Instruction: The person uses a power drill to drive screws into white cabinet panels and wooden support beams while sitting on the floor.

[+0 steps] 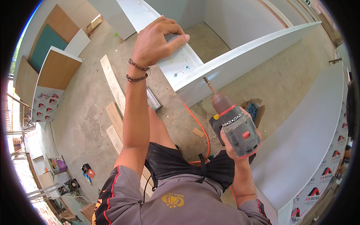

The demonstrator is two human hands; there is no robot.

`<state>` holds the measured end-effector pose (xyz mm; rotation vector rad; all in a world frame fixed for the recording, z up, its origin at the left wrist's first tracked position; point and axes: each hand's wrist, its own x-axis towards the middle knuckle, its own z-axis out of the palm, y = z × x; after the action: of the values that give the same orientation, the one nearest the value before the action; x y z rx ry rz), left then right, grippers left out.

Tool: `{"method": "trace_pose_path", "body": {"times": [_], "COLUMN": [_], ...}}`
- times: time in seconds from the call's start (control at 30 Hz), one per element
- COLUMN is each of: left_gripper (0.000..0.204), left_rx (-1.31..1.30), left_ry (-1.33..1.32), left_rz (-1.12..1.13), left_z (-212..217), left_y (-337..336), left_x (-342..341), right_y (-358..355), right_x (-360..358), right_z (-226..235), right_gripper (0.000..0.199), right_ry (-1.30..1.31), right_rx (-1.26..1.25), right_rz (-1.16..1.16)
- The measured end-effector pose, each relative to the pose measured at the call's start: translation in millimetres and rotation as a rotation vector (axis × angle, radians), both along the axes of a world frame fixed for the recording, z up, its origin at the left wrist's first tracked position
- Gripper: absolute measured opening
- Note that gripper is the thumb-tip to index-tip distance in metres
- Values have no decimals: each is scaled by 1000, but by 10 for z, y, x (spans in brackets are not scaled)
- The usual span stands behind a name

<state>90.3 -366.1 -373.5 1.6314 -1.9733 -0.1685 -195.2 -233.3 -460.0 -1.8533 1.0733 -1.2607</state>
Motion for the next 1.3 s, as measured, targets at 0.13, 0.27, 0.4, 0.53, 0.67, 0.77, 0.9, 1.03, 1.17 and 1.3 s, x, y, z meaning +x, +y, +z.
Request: {"method": "trace_pose_path", "body": {"times": [0.13,0.27,0.4,0.53,0.67,0.77,0.9,1.03,1.17,1.3], "left_gripper": [30,30,28,27,27,26,21,17,17,7], "left_rx": [-12,-8,1,17,37,27,15,-254,-679,-275], "left_ry": [-8,-3,7,29,54,49,-26,-13,-89,288], "left_rz": [-14,-21,2,9,5,-39,-108,-130,-7,-264], "left_z": [-3,-31,16,29,20,34,18,38,-12,-989], "left_y": [-8,-16,3,25,14,15,-26,19,612,1372], "left_x": [-7,13,-48,-94,-109,-91,31,20,-584,-1410], "right_y": [6,-29,-47,-58,-120,-183,-190,-93,-7,-36], "right_x": [18,92,14,-2,-76,-138,-105,-277,-766,-1290], "right_z": [-83,-81,-80,-34,93,99,-9,-132,-367,-678], "right_gripper": [54,53,53,58,66,68,68,63,47,46], "right_ry": [-48,-65,-41,-101,-150,-184,-253,-318,-370,-564], "right_rx": [-18,-56,-95,-47,29,60,106,81,-13,209], "right_rz": [-15,-37,-12,14,60,113,158,150,-236,-445]}}
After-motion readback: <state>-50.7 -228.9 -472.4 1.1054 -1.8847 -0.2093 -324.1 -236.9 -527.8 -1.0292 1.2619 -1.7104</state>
